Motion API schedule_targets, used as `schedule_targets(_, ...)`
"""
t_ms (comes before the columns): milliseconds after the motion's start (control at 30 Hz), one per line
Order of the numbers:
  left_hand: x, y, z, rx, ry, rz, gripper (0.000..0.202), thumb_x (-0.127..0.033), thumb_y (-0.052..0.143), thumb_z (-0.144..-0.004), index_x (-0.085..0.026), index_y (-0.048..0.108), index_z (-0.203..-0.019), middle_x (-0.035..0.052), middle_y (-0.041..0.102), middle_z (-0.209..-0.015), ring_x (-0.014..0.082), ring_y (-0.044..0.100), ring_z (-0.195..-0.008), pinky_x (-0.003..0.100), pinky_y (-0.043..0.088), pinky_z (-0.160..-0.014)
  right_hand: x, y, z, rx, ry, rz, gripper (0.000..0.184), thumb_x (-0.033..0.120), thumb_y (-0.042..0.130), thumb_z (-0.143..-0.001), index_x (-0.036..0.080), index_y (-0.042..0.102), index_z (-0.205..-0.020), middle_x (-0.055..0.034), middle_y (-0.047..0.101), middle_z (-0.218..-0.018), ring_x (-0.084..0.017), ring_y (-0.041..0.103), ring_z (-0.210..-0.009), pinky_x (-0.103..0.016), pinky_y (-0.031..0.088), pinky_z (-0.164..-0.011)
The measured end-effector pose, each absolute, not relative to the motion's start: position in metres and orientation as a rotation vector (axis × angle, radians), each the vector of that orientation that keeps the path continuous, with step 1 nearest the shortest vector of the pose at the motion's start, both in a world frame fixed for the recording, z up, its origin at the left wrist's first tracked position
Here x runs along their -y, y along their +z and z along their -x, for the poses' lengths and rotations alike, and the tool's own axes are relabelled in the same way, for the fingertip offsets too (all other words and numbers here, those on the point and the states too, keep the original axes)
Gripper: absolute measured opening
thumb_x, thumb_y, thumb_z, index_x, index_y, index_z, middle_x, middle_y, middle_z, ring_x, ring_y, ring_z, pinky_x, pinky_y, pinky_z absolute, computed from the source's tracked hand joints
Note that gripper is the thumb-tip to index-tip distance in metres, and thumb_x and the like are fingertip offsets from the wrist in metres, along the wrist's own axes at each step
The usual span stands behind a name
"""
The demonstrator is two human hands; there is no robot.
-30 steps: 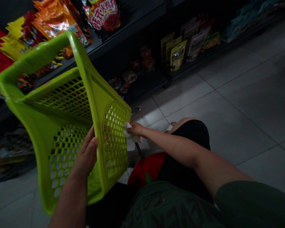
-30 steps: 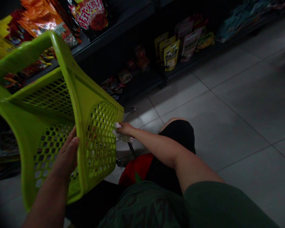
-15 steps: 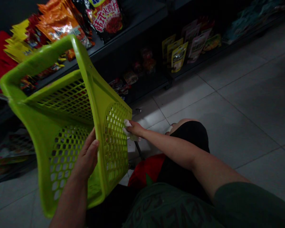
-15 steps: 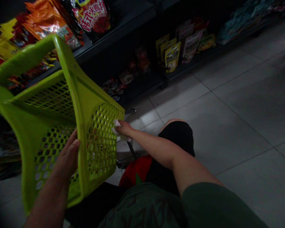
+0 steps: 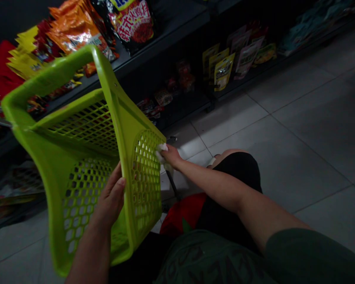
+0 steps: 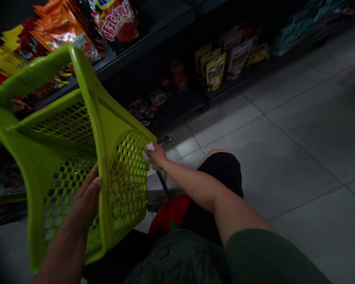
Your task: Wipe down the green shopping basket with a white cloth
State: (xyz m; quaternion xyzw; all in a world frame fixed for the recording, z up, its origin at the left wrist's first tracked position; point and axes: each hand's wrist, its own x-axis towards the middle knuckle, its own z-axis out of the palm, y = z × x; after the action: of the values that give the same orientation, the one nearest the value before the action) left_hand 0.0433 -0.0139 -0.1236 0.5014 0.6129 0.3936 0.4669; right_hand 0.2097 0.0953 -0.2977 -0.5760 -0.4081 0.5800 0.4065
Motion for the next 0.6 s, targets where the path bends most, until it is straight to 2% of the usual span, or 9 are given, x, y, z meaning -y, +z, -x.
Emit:
schedule_targets(167,0.02,-0.125,-0.046,-1.495,0.925,-1.228,0.056,-0.046,0.064,-0.091,-0.037,0.054,-0.145,-0.0012,0.047,-0.159,0.029,0.041,-0.148,0.046,0.036,-0.122,-0.1,-0.3,-0.215,1.045,1.539,1.383,0.028,0.022,0.06,-0.08,0.018,0.072,-0.106,-0.0003,0.071,-0.09,-0.015,0.063,-0.08,-0.025,0.051,-0.076)
schedule_targets(300,0.026,-0.129,-0.041,-1.516,0.885,-1.271,0.057,-0.047,0.062,-0.092,-0.036,0.053,-0.147,-0.0008,0.045,-0.16,0.0286,0.036,-0.15,0.046,0.032,-0.124,-0.104,-0.305,-0.228,1.036,1.526,1.489,0.024,0.021,0.062,-0.077,0.017,0.073,-0.099,-0.0015,0.071,-0.086,-0.016,0.063,-0.077,-0.025,0.052,-0.075)
schedule_targets(433,0.032,-0.132,-0.035,-1.52,0.851,-1.294,0.059,-0.049,0.064,-0.09,-0.035,0.053,-0.147,0.0009,0.045,-0.16,0.0299,0.036,-0.15,0.049,0.029,-0.125,-0.097,-0.315,-0.233,1.001,1.494,1.536,0.027,0.02,0.058,-0.078,0.015,0.073,-0.101,-0.003,0.071,-0.087,-0.017,0.064,-0.078,-0.026,0.052,-0.075)
schedule_targets(600,0.034,-0.131,-0.037,-1.534,0.831,-1.31,0.057,-0.048,0.064,-0.09,-0.036,0.054,-0.145,-0.0001,0.046,-0.159,0.03,0.036,-0.15,0.049,0.03,-0.124,-0.08,-0.317,-0.236,1.064,1.536,1.483,0.024,0.022,0.064,-0.078,0.017,0.073,-0.099,-0.0016,0.071,-0.084,-0.016,0.064,-0.077,-0.026,0.053,-0.076)
